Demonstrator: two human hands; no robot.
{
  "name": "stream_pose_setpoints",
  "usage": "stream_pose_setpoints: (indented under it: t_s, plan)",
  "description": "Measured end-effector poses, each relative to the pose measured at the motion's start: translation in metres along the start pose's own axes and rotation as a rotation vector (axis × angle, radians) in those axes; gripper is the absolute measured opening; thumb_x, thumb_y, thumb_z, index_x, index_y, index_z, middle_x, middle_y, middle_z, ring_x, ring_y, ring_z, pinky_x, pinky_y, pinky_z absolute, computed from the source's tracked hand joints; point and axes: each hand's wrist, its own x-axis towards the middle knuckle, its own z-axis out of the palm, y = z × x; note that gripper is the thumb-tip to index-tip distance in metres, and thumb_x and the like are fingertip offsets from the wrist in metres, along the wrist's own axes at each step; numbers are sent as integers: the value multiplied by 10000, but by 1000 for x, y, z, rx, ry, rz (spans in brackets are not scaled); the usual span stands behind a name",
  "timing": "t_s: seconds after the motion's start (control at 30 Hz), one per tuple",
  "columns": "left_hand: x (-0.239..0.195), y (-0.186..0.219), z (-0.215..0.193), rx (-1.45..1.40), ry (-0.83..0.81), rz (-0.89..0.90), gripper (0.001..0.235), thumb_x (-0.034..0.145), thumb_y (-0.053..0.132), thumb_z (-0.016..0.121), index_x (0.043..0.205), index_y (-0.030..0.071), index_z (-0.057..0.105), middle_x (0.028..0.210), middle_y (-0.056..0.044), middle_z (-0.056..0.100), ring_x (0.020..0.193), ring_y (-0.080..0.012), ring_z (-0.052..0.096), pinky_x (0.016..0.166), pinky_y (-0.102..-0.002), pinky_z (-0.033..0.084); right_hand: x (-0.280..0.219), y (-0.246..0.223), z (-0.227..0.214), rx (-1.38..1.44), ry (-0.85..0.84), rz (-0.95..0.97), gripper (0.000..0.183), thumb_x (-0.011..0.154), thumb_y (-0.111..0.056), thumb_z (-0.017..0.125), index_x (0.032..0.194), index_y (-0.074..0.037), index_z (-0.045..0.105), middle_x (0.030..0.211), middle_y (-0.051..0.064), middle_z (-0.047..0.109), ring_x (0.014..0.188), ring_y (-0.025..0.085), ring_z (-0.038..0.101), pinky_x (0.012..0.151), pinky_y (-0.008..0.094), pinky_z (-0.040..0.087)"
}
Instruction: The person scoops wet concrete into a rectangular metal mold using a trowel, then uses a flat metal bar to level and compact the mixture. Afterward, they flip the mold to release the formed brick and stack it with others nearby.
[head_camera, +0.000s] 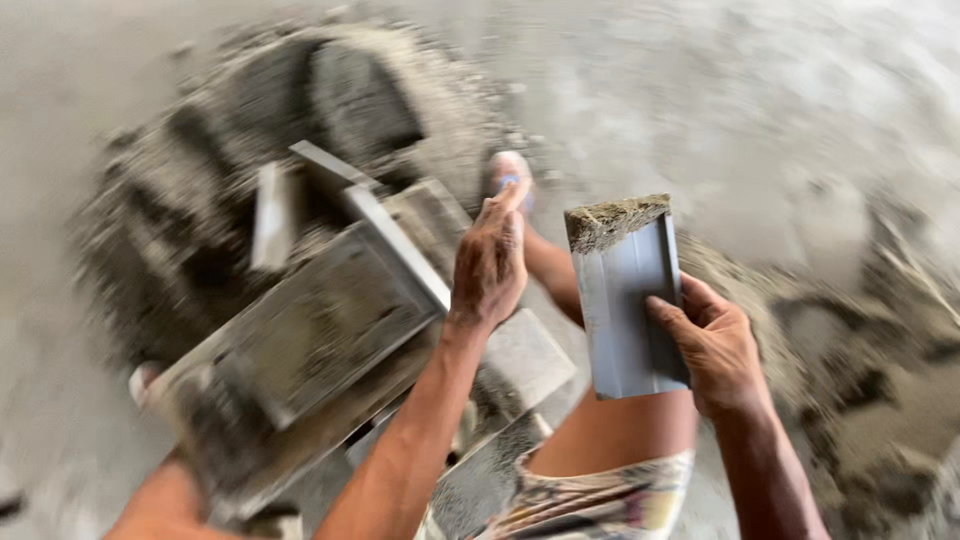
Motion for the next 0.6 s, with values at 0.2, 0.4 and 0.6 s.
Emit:
stream_pose_setpoints:
  t_s: [0.2, 0.4, 0.6]
  plan:
    - [-91, -91, -165, 192, 323, -179, 441, 983, 188, 240, 1239, -16, 536, 1214, -237, 561, 1173, -354, 501, 1035, -434, 342, -29, 11, 153, 14, -293, 22, 364, 764, -38, 696, 1118, 5, 619, 840, 101, 631, 745, 165, 601, 633, 330, 550]
    - [-169, -126, -226, 363, 495, -417, 467, 988, 244, 234, 1300, 4, 485, 1299, -211, 498, 1233, -362, 436, 1046, -433, 320, 6, 14, 192, -873, -205, -464, 299, 828, -154, 644, 1118, -81, 656, 787, 231, 650, 816, 403, 640, 705, 492, 490]
    - [-181, -133, -202, 480, 470, -422, 438, 949, 173, 325, 1320, -35, 434, 1385, -235, 390, 1301, -412, 323, 1085, -470, 250, 30, 14, 290, -957, -417, -480, 417, 767, -340, 682, 1168, -242, 623, 791, 117, 669, 856, 332, 647, 745, 455, 502]
